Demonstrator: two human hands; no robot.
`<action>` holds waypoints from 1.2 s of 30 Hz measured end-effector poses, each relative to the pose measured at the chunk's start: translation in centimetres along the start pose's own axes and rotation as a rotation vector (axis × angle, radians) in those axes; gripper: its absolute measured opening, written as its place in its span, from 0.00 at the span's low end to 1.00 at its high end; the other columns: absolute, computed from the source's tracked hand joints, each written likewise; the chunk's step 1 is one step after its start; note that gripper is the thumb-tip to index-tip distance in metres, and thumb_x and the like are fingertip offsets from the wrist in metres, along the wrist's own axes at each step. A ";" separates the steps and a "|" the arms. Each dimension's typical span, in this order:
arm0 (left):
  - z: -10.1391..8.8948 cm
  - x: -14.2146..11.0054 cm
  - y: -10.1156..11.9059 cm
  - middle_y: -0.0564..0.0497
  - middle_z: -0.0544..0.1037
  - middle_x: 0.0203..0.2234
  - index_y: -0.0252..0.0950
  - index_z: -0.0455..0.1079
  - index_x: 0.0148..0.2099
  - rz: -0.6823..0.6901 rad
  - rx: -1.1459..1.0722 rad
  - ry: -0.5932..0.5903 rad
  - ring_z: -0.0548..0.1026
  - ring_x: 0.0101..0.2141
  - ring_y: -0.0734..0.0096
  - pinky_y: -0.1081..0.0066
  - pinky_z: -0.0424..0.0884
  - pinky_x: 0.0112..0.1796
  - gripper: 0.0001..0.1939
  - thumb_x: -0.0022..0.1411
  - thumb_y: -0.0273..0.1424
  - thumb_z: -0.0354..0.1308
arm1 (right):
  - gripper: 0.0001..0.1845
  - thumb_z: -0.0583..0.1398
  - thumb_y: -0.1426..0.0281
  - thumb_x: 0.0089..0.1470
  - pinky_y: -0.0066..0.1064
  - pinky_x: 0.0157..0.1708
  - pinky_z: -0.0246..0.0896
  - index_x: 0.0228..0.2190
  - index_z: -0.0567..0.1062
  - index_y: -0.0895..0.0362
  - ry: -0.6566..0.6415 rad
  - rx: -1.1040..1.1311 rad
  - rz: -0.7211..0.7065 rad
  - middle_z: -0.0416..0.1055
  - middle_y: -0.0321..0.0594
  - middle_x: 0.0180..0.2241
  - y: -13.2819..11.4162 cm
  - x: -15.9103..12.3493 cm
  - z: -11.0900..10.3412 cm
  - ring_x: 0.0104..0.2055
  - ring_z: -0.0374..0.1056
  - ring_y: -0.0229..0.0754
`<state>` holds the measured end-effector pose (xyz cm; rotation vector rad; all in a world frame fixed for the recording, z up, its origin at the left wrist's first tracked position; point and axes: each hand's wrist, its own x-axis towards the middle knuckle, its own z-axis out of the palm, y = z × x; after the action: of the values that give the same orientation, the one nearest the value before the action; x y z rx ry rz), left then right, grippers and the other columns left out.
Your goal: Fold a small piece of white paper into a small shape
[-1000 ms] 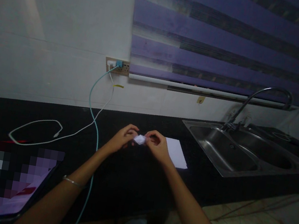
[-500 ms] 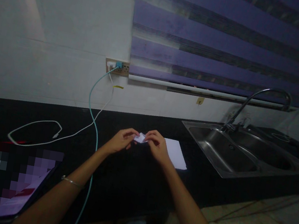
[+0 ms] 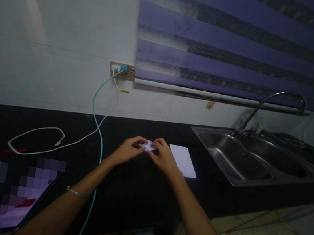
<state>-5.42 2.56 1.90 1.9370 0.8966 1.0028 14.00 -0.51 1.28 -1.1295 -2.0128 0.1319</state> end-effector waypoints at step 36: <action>-0.4 0.3 -0.3 0.53 0.74 0.26 0.33 0.70 0.32 -0.027 -0.069 0.043 0.71 0.27 0.72 0.74 0.66 0.29 0.10 0.57 0.36 0.57 | 0.08 0.63 0.67 0.53 0.32 0.41 0.65 0.35 0.76 0.58 -0.039 0.277 -0.011 0.72 0.43 0.40 -0.5 0.2 0.0 0.40 0.69 0.41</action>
<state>-5.70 3.08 1.92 1.8483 0.8981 1.0492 13.61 -0.69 1.63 -0.9463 -1.9623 0.4168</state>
